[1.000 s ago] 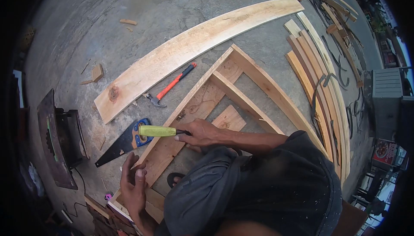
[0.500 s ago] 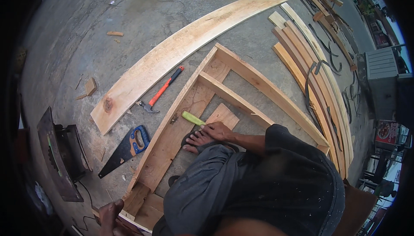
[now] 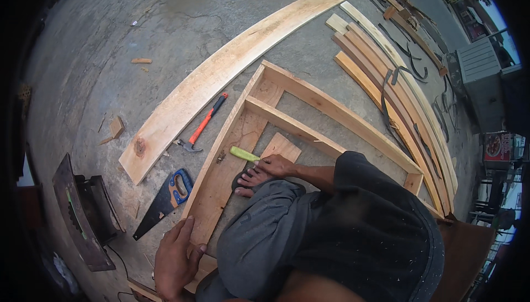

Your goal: The person assembles a wooden frame by fitting planks together and securing them with a hammer and a green cylindrical tool. They then position a large curved wooden board onto the frame and slide it across a table saw surface.

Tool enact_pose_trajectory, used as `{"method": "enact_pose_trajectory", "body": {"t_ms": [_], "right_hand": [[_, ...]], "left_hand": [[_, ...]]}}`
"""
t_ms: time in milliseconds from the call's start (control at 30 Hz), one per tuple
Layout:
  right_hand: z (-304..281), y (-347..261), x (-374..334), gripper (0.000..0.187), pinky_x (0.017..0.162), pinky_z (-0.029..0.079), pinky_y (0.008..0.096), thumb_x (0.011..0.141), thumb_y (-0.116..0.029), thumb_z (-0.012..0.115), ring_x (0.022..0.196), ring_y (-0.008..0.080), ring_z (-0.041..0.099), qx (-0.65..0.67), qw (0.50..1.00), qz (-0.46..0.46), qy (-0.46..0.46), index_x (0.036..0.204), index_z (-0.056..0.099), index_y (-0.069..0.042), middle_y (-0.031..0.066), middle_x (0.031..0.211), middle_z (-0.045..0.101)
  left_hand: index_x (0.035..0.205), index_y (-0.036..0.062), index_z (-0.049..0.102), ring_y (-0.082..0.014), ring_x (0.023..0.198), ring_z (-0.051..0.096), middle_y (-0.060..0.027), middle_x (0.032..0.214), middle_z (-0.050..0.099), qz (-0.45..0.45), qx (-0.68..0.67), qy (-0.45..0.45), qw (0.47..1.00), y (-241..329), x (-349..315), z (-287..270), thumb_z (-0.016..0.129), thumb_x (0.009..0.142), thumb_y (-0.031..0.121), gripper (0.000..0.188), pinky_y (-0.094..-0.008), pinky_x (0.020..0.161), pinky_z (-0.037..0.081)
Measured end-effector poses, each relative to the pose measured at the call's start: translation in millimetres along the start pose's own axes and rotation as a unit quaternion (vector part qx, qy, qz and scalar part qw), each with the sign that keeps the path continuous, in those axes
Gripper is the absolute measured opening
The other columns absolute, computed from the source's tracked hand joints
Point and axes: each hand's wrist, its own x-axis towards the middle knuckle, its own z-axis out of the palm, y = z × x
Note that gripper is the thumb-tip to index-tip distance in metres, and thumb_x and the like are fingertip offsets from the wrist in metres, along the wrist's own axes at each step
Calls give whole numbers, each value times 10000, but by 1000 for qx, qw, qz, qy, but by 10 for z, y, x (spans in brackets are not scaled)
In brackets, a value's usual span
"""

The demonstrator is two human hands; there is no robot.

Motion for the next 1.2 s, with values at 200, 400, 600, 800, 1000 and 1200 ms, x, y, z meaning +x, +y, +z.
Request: {"method": "enact_pose_trajectory", "body": {"t_ms": [200, 400, 600, 800, 1000, 1200], "right_hand": [[-181, 338, -536, 637, 773, 514, 446, 1063, -560, 356, 791, 357, 654, -43, 992, -5, 118, 1020, 687, -18, 192, 859, 704], [-508, 760, -1284, 435, 857, 518, 546, 1015, -422, 482, 972, 465, 666, -181, 918, 144, 322, 1084, 692, -48, 248, 938, 708], [-565, 599, -1241, 323, 867, 538, 513, 953, -272, 573, 945, 437, 682, -313, 906, 126, 255, 1123, 716, -38, 263, 975, 708], [-1577, -1478, 96, 326, 881, 530, 445, 980, -244, 569, 1013, 388, 689, -209, 946, -179, 174, 1138, 705, 7, 240, 1085, 714], [-2461, -1968, 2344, 538, 1025, 501, 460, 986, -357, 605, 1207, 395, 612, -361, 895, -209, 160, 1412, 537, -36, 215, 1358, 588], [-3108, -1704, 3375, 873, 1195, 333, 556, 912, -535, 663, 1502, 372, 315, -500, 852, -100, 121, 1592, 309, -118, 205, 1625, 310]], "left_hand": [[1429, 20, 531, -414, 1223, 586, -226, 1365, 597, 81, 14, 1, 997, 194, 116, -88, 798, 826, 194, 682, -451, 1022, 480], [1419, 28, 547, -411, 1203, 605, -235, 1324, 619, 112, -27, -55, 992, 22, 6, -35, 793, 835, 197, 656, -443, 1003, 489], [1443, 37, 529, -399, 1210, 607, -226, 1351, 609, -37, -154, -9, 987, -11, -78, -55, 781, 852, 217, 667, -442, 1010, 488], [1448, 59, 533, -388, 1252, 588, -209, 1394, 590, -128, -52, 18, 990, -312, -203, 183, 767, 875, 231, 642, -444, 1039, 484], [1432, 38, 539, -402, 1303, 546, -218, 1415, 573, -161, -144, -56, 975, -827, 500, 1, 731, 907, 269, 604, -456, 1087, 450], [1485, 19, 452, -429, 1323, 519, -271, 1456, 514, -274, 26, 48, 960, -2149, 1686, 64, 728, 892, 244, 692, -473, 1105, 442]]}}
